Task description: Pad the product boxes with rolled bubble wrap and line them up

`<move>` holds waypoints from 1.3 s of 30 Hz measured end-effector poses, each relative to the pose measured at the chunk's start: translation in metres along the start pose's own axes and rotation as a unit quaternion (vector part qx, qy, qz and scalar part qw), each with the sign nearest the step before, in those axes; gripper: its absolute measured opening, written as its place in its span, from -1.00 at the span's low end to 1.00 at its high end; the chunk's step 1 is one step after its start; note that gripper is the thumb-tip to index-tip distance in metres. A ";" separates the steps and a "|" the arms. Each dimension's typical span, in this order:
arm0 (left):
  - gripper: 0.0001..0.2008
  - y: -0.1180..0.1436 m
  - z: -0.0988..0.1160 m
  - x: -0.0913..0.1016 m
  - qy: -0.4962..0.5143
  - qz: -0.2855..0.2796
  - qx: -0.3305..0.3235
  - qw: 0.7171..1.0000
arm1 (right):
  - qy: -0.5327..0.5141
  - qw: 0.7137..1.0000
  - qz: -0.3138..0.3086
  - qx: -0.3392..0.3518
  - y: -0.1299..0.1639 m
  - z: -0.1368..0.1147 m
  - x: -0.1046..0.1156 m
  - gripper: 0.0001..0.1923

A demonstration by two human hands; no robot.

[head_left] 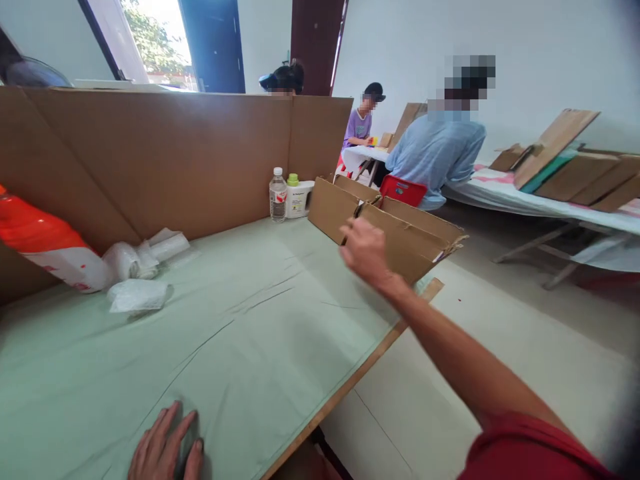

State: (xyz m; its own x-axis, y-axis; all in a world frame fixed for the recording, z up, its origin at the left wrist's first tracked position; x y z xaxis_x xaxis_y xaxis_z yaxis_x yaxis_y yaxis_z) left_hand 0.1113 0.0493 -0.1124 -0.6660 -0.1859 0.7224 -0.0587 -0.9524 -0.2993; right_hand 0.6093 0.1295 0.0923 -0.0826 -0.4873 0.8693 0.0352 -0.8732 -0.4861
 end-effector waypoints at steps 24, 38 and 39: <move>-0.42 0.004 0.062 0.061 0.207 0.001 0.255 0.945 | -0.205 0.905 -0.085 0.362 0.021 -0.187 0.089 -0.84; -0.77 -0.002 0.065 0.074 0.164 0.022 0.263 0.950 | -0.513 0.854 -0.078 0.038 0.074 -0.135 0.005 -0.68; -0.78 -0.003 0.066 0.072 0.160 0.025 0.261 0.952 | -0.509 0.851 -0.120 0.037 0.082 -0.138 -0.006 -0.67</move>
State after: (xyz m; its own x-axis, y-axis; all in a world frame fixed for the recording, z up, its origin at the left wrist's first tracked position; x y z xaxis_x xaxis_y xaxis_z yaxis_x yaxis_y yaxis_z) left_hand 0.1128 0.0230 -0.0178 -0.8558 -0.2302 0.4632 0.3005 -0.9502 0.0830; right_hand 0.4754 0.0622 0.0345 0.8091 -0.0168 0.5874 0.2052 -0.9285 -0.3093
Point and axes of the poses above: each hand's wrist, its own y-axis away from the middle knuckle, its own x-axis out of the back of the hand, z = x × y, the point moved 1 cm from there along -y, towards the middle knuckle, and after that the axes turned 12 degrees about x, right-handed, at the moved point
